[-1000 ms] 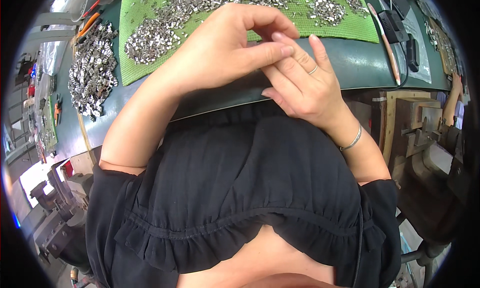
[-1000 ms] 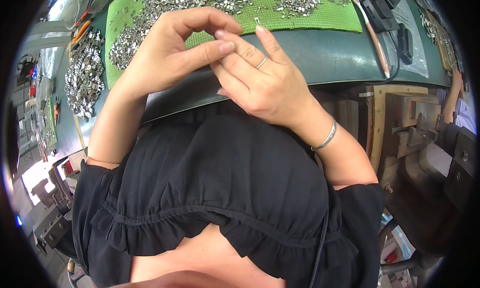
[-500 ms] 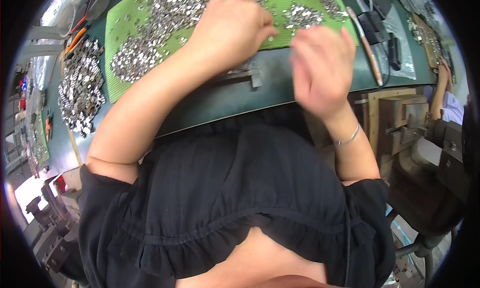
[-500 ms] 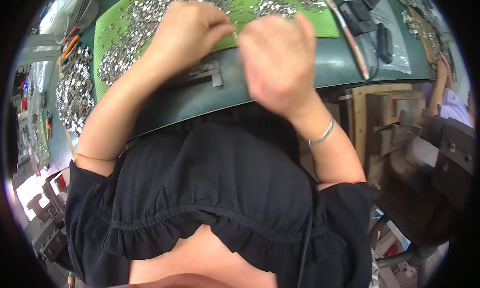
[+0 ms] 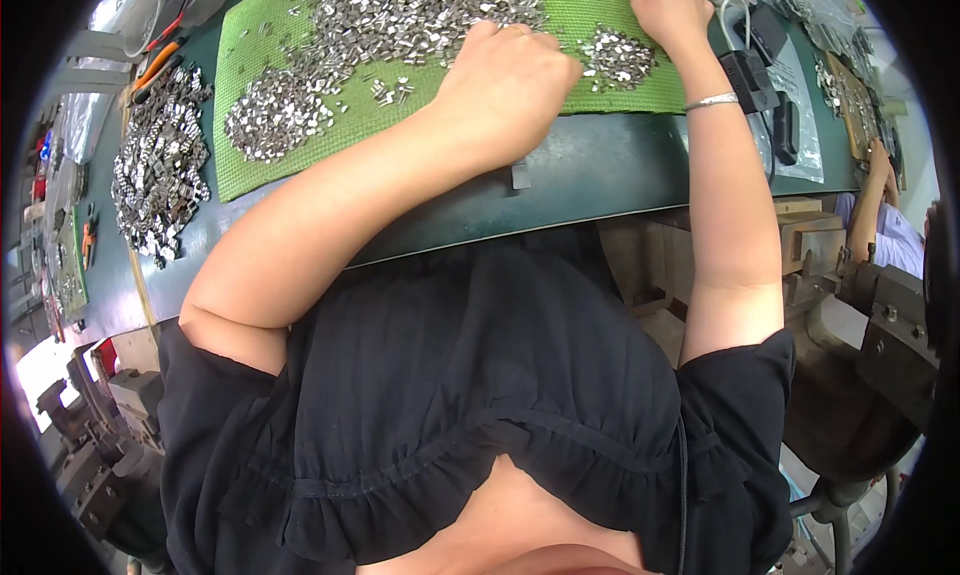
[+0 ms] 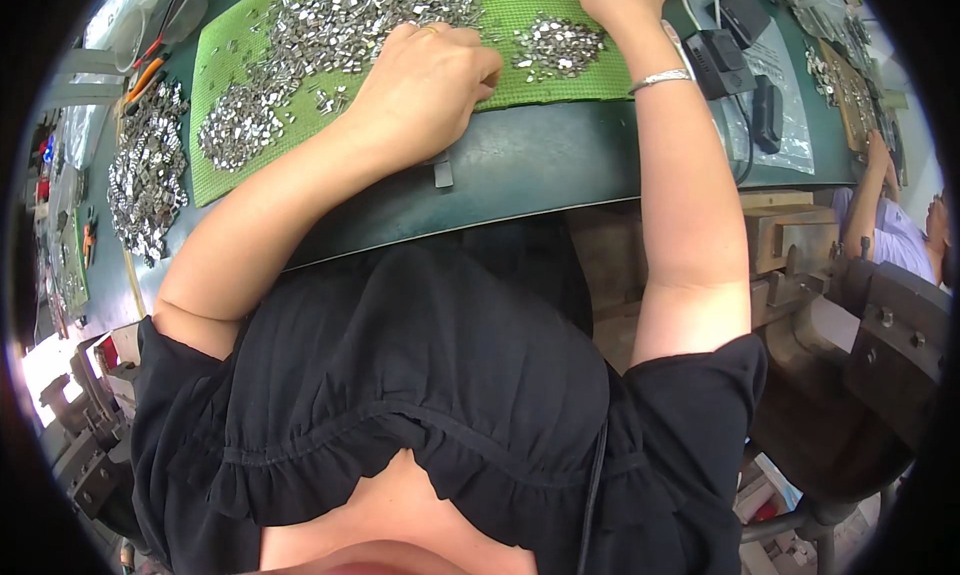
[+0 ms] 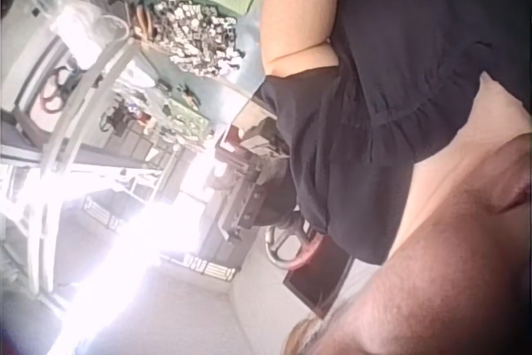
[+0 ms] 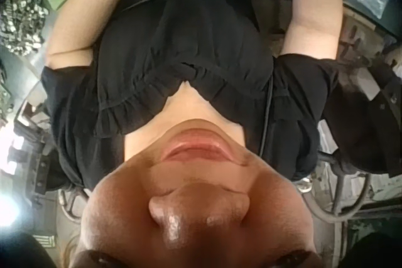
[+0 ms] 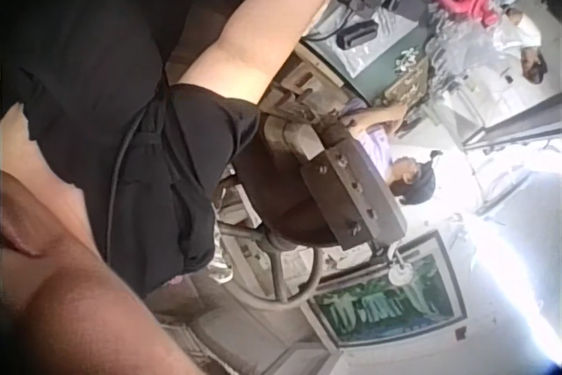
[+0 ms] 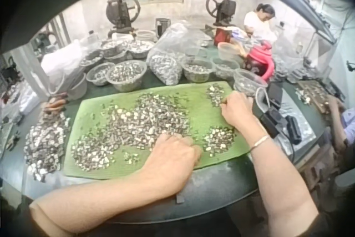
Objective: Placing small metal components into a guide and using a manual press to secure them.
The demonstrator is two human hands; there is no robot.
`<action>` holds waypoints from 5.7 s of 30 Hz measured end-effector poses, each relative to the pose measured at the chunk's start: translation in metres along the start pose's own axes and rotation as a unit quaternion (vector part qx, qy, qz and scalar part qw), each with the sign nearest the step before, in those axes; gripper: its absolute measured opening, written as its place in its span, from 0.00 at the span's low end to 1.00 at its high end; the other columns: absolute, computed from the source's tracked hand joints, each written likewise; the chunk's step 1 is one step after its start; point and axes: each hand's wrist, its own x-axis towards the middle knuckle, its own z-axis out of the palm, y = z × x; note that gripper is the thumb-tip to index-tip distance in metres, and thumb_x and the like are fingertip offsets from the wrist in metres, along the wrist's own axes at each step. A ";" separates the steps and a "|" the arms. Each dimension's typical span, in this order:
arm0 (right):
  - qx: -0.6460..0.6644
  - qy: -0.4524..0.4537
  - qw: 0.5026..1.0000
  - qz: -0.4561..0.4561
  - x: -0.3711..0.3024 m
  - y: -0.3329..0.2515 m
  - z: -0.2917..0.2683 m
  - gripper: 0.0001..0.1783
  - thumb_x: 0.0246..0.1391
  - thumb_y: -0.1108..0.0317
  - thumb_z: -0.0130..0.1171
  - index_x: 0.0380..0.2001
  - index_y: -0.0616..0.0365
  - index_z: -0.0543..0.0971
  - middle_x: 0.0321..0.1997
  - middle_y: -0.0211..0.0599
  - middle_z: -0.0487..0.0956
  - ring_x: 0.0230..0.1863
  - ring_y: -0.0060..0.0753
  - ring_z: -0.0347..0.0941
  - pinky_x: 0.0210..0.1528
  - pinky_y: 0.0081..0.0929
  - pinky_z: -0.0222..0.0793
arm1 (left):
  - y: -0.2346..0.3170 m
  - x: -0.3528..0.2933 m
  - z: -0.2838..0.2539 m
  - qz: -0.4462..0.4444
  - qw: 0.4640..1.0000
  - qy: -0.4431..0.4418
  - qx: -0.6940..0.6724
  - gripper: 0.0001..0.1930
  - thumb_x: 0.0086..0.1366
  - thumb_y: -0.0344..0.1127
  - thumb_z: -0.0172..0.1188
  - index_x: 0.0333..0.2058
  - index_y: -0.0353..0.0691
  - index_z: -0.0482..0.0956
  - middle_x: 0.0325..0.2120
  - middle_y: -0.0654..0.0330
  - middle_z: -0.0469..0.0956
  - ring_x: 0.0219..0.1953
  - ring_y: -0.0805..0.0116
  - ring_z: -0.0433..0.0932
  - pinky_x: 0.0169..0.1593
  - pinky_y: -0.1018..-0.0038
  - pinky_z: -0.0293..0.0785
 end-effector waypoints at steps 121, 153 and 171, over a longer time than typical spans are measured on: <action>0.433 -0.131 0.823 -0.343 -0.146 -0.123 -0.058 0.01 0.56 0.81 0.57 0.30 0.68 0.76 0.35 0.41 0.79 0.32 0.37 0.74 0.37 0.28 0.70 | -0.022 -0.141 -0.051 -0.054 0.992 0.095 -0.063 0.07 0.57 0.24 0.65 0.35 0.36 0.82 0.39 0.57 0.85 0.40 0.56 0.83 0.43 0.68 0.79; 0.212 -0.033 0.864 -0.455 -0.097 -0.155 -0.027 0.02 0.48 0.69 0.64 0.25 0.52 0.83 0.31 0.32 0.74 0.41 0.40 0.69 0.46 0.37 0.59 | -0.037 -0.127 -0.076 -0.201 0.952 0.036 -0.230 0.08 0.63 0.30 0.66 0.40 0.37 0.85 0.32 0.58 0.86 0.35 0.69 0.85 0.43 0.73 0.78; 0.181 -0.015 0.870 -0.458 -0.100 -0.166 -0.018 0.07 0.50 0.67 0.57 0.21 0.55 0.79 0.28 0.35 0.76 0.40 0.40 0.72 0.44 0.40 0.60 | -0.025 -0.137 -0.035 -0.047 0.980 0.161 -0.110 0.07 0.56 0.26 0.68 0.34 0.37 0.83 0.35 0.58 0.85 0.36 0.59 0.83 0.40 0.69 0.78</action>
